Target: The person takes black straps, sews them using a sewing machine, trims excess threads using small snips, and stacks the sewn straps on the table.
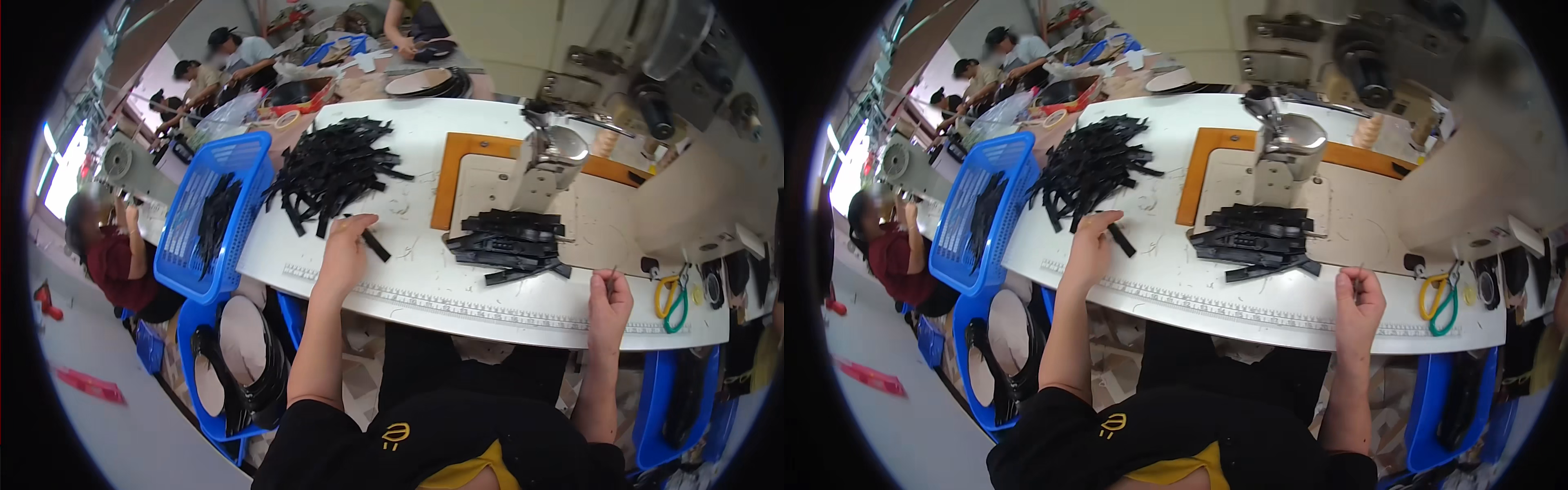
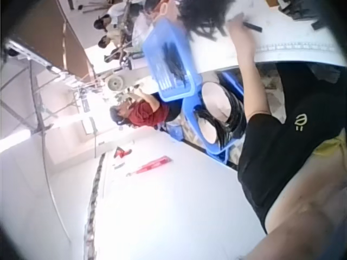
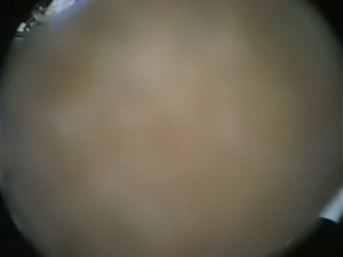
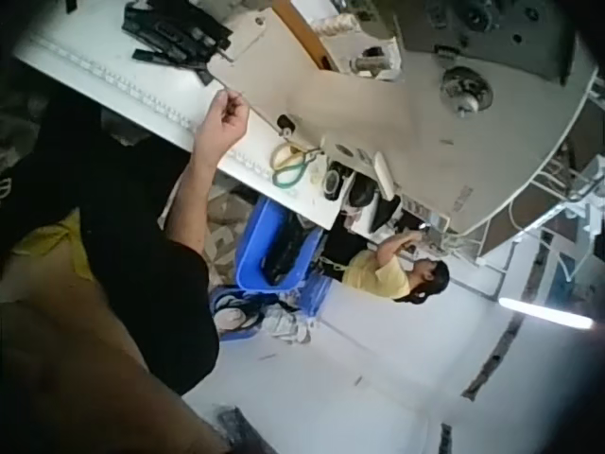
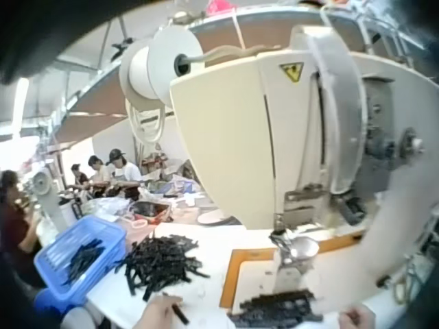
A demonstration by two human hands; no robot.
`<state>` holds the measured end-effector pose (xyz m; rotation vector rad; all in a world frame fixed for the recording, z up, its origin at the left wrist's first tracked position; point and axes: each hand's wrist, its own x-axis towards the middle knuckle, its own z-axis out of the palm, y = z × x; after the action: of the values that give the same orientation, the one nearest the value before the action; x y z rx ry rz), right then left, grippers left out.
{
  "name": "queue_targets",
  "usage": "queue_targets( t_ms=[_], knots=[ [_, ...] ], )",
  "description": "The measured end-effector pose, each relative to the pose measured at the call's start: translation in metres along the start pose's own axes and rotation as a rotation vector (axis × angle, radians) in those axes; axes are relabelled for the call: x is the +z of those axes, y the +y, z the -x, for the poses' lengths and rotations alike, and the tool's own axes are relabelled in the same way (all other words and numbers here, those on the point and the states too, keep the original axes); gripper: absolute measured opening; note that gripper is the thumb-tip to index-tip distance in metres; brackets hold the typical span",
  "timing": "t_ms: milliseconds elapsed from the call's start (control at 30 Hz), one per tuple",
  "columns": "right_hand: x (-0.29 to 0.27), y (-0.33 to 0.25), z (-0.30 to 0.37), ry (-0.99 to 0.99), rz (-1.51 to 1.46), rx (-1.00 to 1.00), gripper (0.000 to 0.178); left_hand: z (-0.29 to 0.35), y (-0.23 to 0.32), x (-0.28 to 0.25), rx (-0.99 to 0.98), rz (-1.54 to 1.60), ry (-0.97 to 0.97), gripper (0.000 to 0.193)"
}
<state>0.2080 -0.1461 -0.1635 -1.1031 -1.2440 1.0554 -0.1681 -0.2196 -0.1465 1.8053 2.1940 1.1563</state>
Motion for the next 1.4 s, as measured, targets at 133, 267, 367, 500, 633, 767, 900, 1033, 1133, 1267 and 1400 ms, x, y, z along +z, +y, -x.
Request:
queue_targets(
  t_ms=[133, 267, 367, 500, 633, 767, 900, 1033, 1133, 1267, 1400],
  knots=[
    [0.03, 0.009, 0.011, -0.03, 0.007, 0.0, 0.004, 0.02, -0.035, -0.021, 0.14, -0.136, -0.112, 0.039],
    [0.058, 0.015, -0.005, -0.118, 0.1, -0.095, 0.006, 0.007, -0.029, -0.015, 0.141, -0.183, -0.178, 0.03],
    [0.067, 0.018, -0.053, -0.063, 0.16, -0.223, 0.013, -0.011, -0.013, 0.003, 0.204, -0.224, -0.135, 0.031],
    [0.071, 0.01, -0.104, -0.132, 0.518, -0.33, 0.02, -0.03, 0.021, 0.03, 0.238, -0.165, -0.072, 0.03],
    [0.072, -0.001, -0.107, -0.26, 0.601, -0.267, 0.016, -0.034, 0.039, 0.036, 0.245, -0.194, -0.108, 0.034],
    [0.065, -0.01, -0.09, -0.211, 0.477, -0.563, 0.015, -0.034, 0.074, 0.037, 0.174, 0.007, -0.072, 0.04],
    [0.058, -0.02, -0.067, -0.215, 0.466, -0.945, 0.019, -0.034, 0.121, 0.052, 0.4, 0.06, 0.012, 0.039],
    [0.058, -0.026, -0.051, -0.174, 0.382, -1.059, 0.019, -0.037, 0.135, 0.065, 0.286, 0.292, -0.365, 0.033],
    [0.052, -0.021, -0.048, -0.153, 0.332, -1.048, 0.017, -0.024, 0.14, 0.076, 0.009, 0.797, -0.633, 0.027],
    [0.047, -0.019, -0.045, -0.208, 0.274, -0.791, 0.018, -0.016, 0.146, 0.094, -0.252, 1.256, -0.663, 0.02],
    [0.049, -0.039, -0.036, -0.162, 0.314, -0.635, 0.026, -0.008, 0.142, 0.106, -0.376, 1.401, -0.492, 0.02]
  ],
)
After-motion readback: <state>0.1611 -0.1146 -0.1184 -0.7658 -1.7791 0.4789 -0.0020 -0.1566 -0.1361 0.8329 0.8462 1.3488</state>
